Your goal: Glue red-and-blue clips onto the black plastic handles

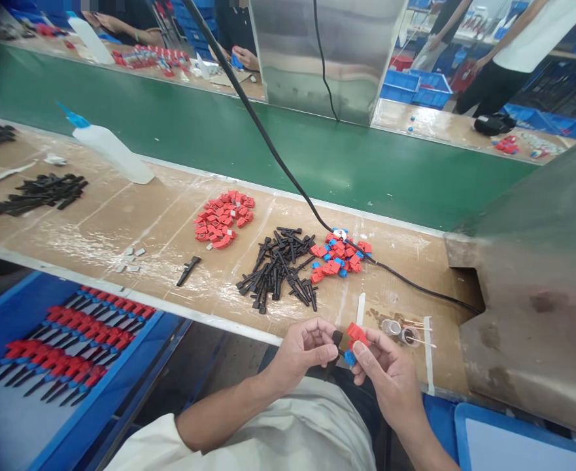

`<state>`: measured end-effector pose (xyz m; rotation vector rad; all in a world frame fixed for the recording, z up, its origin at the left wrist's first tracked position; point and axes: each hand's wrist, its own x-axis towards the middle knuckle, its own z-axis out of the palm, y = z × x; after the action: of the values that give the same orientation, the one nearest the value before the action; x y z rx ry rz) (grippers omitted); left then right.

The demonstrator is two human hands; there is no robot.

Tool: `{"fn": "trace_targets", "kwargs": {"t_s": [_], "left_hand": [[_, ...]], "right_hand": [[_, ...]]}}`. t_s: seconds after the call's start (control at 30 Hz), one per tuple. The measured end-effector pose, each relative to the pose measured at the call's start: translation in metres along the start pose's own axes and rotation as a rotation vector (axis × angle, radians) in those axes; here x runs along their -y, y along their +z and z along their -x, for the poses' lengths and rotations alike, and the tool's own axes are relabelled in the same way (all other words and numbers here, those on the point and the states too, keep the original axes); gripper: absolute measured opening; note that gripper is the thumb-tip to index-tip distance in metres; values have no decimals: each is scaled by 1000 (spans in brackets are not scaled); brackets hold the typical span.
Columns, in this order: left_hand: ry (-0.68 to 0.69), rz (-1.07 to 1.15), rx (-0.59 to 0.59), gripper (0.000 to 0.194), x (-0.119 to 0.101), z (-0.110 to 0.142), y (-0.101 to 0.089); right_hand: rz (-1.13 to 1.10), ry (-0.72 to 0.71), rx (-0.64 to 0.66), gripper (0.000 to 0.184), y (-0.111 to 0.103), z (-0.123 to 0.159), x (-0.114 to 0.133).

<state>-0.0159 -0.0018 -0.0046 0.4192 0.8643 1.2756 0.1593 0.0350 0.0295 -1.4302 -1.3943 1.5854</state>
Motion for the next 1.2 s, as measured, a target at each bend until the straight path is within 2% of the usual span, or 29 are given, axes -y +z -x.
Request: {"fn": "trace_targets", "kwargs": {"t_s": [0.2, 0.43, 0.53, 0.9, 0.97, 1.07, 1.13, 1.2], "left_hand": [[14, -60, 28, 56, 0, -1, -5], [-5, -49, 47, 54, 10, -6, -12], [-13, -30, 45, 53, 12, -8, -12], [-33, -35, 73, 54, 6, -2, -8], [-48, -53, 91, 55, 0, -2, -9], [-102, -82, 167, 56, -14, -4, -11], [-162, -104, 254, 56, -24, -7, -13], [-222, -131, 349, 56, -32, -11, -15]], "right_hand": [[68, -18, -21, 53, 10, 3, 13], [89, -44, -15, 46, 13, 6, 2], [60, -47, -52, 47, 16, 7, -2], [41, -117, -148, 48, 35, 14, 6], [24, -102, -119, 48, 31, 12, 5], [26, -57, 27, 47, 17, 12, 10], [83, -100, 114, 52, 5, 14, 17], [193, -199, 183, 57, -7, 16, 26]]}}
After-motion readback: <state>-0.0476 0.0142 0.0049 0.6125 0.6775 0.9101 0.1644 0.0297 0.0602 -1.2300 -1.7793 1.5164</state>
